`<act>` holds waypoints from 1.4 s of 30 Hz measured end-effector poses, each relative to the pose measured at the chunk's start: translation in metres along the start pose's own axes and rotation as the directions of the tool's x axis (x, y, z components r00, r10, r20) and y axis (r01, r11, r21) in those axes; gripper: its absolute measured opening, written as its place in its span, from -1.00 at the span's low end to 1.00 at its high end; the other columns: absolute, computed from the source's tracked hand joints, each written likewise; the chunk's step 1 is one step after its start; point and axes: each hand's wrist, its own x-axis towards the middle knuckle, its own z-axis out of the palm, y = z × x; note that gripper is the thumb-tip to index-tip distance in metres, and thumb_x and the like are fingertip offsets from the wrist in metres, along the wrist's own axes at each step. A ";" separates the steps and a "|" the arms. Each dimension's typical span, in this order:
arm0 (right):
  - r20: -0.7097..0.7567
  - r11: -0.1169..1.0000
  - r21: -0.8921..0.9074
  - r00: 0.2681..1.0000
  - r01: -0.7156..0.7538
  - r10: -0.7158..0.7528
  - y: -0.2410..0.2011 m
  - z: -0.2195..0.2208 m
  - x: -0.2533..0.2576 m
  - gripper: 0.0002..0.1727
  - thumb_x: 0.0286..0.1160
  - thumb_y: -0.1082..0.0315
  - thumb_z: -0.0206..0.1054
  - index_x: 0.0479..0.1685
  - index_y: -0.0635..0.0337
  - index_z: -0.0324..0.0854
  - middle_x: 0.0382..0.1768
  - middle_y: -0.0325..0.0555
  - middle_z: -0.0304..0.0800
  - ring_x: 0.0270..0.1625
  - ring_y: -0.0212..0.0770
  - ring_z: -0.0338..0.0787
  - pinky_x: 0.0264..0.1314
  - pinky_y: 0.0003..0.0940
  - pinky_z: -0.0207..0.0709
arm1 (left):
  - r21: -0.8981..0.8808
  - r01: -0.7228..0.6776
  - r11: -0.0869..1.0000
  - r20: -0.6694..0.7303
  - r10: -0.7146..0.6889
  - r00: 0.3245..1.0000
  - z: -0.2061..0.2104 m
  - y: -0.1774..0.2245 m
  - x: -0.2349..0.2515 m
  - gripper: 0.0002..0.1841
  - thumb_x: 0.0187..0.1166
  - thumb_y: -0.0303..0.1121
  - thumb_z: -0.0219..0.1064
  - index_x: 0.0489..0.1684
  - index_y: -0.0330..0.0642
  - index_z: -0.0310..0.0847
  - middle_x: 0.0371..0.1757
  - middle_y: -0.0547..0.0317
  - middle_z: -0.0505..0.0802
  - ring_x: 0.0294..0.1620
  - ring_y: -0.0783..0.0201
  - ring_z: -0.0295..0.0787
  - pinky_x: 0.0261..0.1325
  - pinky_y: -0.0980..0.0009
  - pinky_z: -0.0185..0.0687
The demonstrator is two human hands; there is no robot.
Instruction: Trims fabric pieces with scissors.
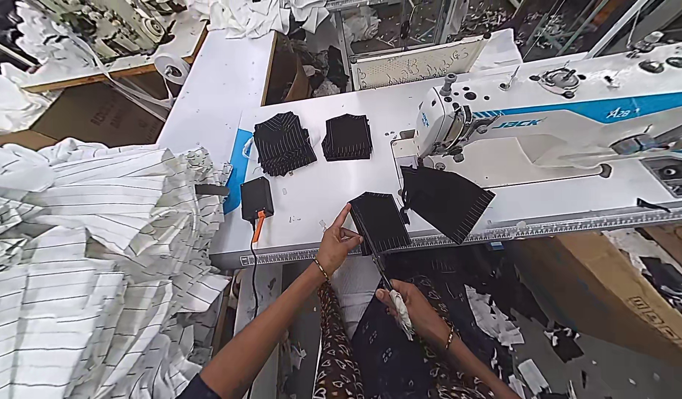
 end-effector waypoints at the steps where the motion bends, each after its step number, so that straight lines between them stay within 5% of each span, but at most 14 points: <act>1: -0.010 1.000 0.020 1.000 0.010 -0.010 0.001 0.001 -0.001 -0.61 0.61 -0.04 0.37 -0.41 0.03 0.48 -0.70 -0.44 0.45 -0.68 -0.52 0.48 -0.55 -0.57 0.41 | 0.009 -0.008 1.000 0.014 0.008 1.000 -0.001 0.001 0.000 -0.05 0.42 -0.71 0.38 0.88 -0.29 -0.12 0.81 -0.08 0.28 -0.29 0.60 0.76 -0.16 0.63 0.69; 7: -0.009 0.982 0.183 0.999 0.051 -0.050 0.005 0.008 -0.007 -0.65 0.60 -0.02 0.36 -0.38 0.00 0.48 -0.72 -0.47 0.44 -0.71 -0.55 0.46 -0.61 -0.63 0.36 | 0.007 -0.060 0.998 0.042 0.059 0.997 0.001 0.002 -0.002 -0.03 0.40 -0.71 0.39 0.88 -0.32 -0.15 0.85 -0.06 0.20 -0.26 0.60 0.78 -0.11 0.63 0.72; 10: 0.007 0.972 0.229 0.998 0.055 -0.058 0.001 0.010 -0.005 -0.66 0.64 -0.01 0.31 -0.37 -0.01 0.44 -0.70 -0.48 0.42 -0.69 -0.56 0.46 -0.60 -0.64 0.37 | 0.033 -0.066 0.997 0.088 0.063 0.994 0.007 0.004 -0.010 -0.01 0.39 -0.69 0.39 0.88 -0.31 -0.19 0.79 -0.05 0.31 -0.28 0.60 0.78 -0.14 0.62 0.72; 16: -0.053 0.981 0.161 0.993 0.113 -0.106 0.007 0.010 -0.001 -0.63 0.56 -0.06 0.40 -0.40 0.00 0.49 -0.72 -0.47 0.46 -0.70 -0.53 0.49 -0.59 -0.59 0.40 | 0.017 -0.085 0.996 0.121 0.082 0.989 0.012 0.006 -0.015 -0.01 0.38 -0.71 0.39 0.89 -0.30 -0.19 0.87 0.00 0.18 -0.31 0.62 0.76 -0.17 0.63 0.72; 19: -0.061 0.973 0.187 0.991 0.132 -0.122 0.006 0.011 -0.003 -0.65 0.60 -0.01 0.37 -0.41 0.00 0.49 -0.73 -0.48 0.47 -0.71 -0.55 0.49 -0.60 -0.61 0.39 | 0.031 -0.086 0.996 0.120 0.082 0.989 0.013 0.006 -0.014 -0.01 0.38 -0.70 0.39 0.89 -0.29 -0.19 0.79 -0.01 0.34 -0.34 0.61 0.76 -0.22 0.64 0.70; 22: -0.066 0.965 0.224 0.990 0.137 -0.125 0.003 0.010 0.001 -0.65 0.60 0.00 0.37 -0.42 0.00 0.48 -0.73 -0.47 0.48 -0.71 -0.55 0.50 -0.61 -0.62 0.41 | 0.074 -0.100 0.992 0.150 0.088 0.985 0.013 0.007 -0.014 0.00 0.38 -0.72 0.37 0.89 -0.28 -0.20 0.87 0.00 0.17 -0.33 0.63 0.75 -0.21 0.62 0.72; 28: -0.077 0.988 0.094 0.990 0.126 -0.118 -0.004 -0.003 0.009 -0.59 0.54 -0.13 0.37 -0.31 0.01 0.46 -0.67 -0.48 0.41 -0.65 -0.54 0.46 -0.51 -0.57 0.41 | 0.170 -0.143 0.975 0.233 0.101 0.967 0.017 0.009 -0.024 -0.04 0.37 -0.68 0.39 0.87 -0.29 -0.09 0.90 -0.02 0.08 -0.23 0.62 0.76 -0.10 0.58 0.74; 32: -0.130 0.984 0.089 0.981 0.157 -0.145 -0.001 -0.005 0.008 -0.60 0.51 -0.07 0.44 -0.44 -0.01 0.49 -0.73 -0.47 0.45 -0.70 -0.54 0.47 -0.57 -0.58 0.40 | 0.183 -0.159 0.970 0.248 0.111 0.962 0.015 0.013 -0.023 -0.08 0.35 -0.68 0.39 0.85 -0.31 0.01 0.89 -0.03 0.13 -0.20 0.62 0.75 -0.09 0.58 0.73; 36: -0.182 0.974 0.142 0.972 0.177 -0.150 0.000 -0.006 0.009 -0.62 0.47 -0.04 0.47 -0.42 0.01 0.51 -0.74 -0.46 0.47 -0.72 -0.52 0.48 -0.60 -0.56 0.41 | 0.283 -0.132 0.950 0.275 0.052 0.960 0.010 0.015 -0.023 -0.26 0.37 -0.64 0.38 0.71 -0.33 0.32 0.82 -0.15 0.26 -0.11 0.51 0.76 -0.05 0.56 0.70; 39: -0.284 0.958 0.164 0.941 0.237 -0.184 -0.001 -0.011 0.015 -0.61 0.45 -0.07 0.48 -0.40 0.03 0.54 -0.75 -0.46 0.49 -0.73 -0.53 0.49 -0.63 -0.58 0.42 | 0.423 -0.104 0.900 0.323 -0.043 0.945 0.003 0.026 -0.027 -0.29 0.38 -0.65 0.32 0.69 -0.30 0.37 0.79 -0.13 0.34 0.00 0.32 0.79 0.02 0.41 0.71; 42: -0.420 0.932 0.124 0.869 0.340 -0.261 -0.006 -0.020 0.022 -0.69 0.48 0.06 0.47 -0.39 0.06 0.55 -0.74 -0.47 0.52 -0.72 -0.55 0.50 -0.62 -0.60 0.42 | 0.579 -0.327 0.747 0.365 0.121 0.923 -0.007 0.042 -0.029 -0.29 0.36 -0.72 0.29 0.68 -0.33 0.39 0.77 -0.14 0.41 0.16 0.12 0.81 0.14 0.29 0.72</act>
